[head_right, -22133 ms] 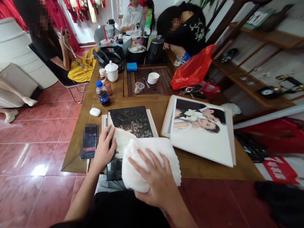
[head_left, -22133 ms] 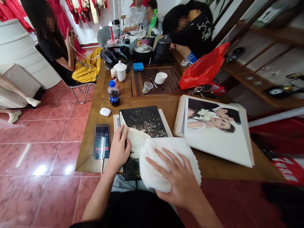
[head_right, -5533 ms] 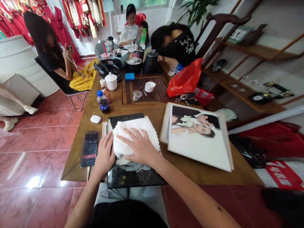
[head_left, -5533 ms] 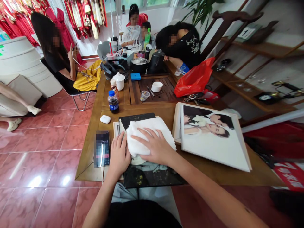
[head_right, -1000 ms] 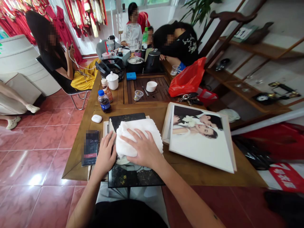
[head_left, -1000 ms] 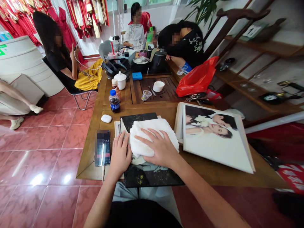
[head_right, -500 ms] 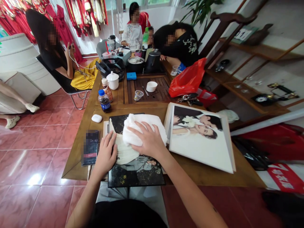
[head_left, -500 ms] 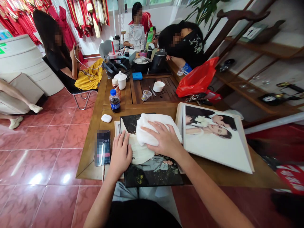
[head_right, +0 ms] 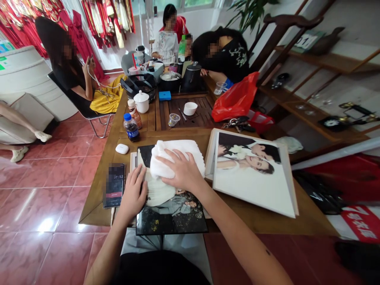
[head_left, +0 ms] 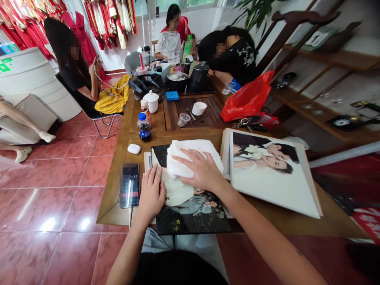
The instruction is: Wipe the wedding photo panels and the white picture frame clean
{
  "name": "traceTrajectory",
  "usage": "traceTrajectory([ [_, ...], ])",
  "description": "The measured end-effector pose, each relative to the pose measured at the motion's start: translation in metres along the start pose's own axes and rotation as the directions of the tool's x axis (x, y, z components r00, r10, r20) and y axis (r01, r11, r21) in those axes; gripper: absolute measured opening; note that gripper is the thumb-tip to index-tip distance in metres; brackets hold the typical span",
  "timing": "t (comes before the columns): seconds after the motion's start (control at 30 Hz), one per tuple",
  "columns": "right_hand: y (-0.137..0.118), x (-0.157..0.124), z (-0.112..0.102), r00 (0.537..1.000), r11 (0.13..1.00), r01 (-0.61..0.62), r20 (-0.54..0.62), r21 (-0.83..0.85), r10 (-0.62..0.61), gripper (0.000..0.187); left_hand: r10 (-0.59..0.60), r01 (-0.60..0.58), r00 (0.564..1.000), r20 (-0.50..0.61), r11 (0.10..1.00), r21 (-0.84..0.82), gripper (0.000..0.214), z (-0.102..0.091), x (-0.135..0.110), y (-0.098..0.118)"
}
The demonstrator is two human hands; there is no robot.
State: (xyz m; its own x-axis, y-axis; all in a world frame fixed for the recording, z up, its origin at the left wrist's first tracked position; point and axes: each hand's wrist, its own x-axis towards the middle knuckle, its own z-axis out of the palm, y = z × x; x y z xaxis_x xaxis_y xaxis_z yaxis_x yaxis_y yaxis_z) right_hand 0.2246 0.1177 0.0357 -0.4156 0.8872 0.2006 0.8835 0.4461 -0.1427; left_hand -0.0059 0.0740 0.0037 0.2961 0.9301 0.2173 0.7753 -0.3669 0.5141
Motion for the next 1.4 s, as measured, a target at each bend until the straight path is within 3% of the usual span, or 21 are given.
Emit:
traceTrajectory([
  [0.17, 0.017, 0.001, 0.001, 0.998, 0.999, -0.039, -0.056, -0.032, 0.037, 0.063, -0.002, 0.002, 1.0, -0.005, 1.0, 0.0, 0.051, 0.0, -0.001, 0.0],
  [0.4, 0.013, 0.015, 0.002, 1.0, 1.0, -0.015, -0.025, 0.012, 0.015, 0.063, 0.012, -0.012, 1.0, -0.023, 1.0, 0.014, 0.051, 0.002, 0.0, -0.001],
  [0.7, -0.008, 0.054, 0.004, 0.974, 0.973, 0.209, 0.067, 0.1, -0.216, 0.067, 0.011, -0.011, 1.0, -0.006, 1.0, 0.021, 0.043, -0.001, 0.001, 0.001],
  [0.83, -0.011, 0.062, 0.004, 0.963, 0.962, 0.247, 0.076, 0.118, -0.257, 0.065, 0.015, -0.015, 1.0, -0.011, 1.0, 0.004, 0.04, -0.002, 0.002, 0.003],
  [1.4, 0.027, 0.022, -0.001, 0.995, 0.995, 0.099, -0.018, 0.033, -0.099, 0.063, -0.01, 0.01, 1.0, -0.017, 1.0, -0.022, 0.051, -0.001, 0.0, 0.001],
])
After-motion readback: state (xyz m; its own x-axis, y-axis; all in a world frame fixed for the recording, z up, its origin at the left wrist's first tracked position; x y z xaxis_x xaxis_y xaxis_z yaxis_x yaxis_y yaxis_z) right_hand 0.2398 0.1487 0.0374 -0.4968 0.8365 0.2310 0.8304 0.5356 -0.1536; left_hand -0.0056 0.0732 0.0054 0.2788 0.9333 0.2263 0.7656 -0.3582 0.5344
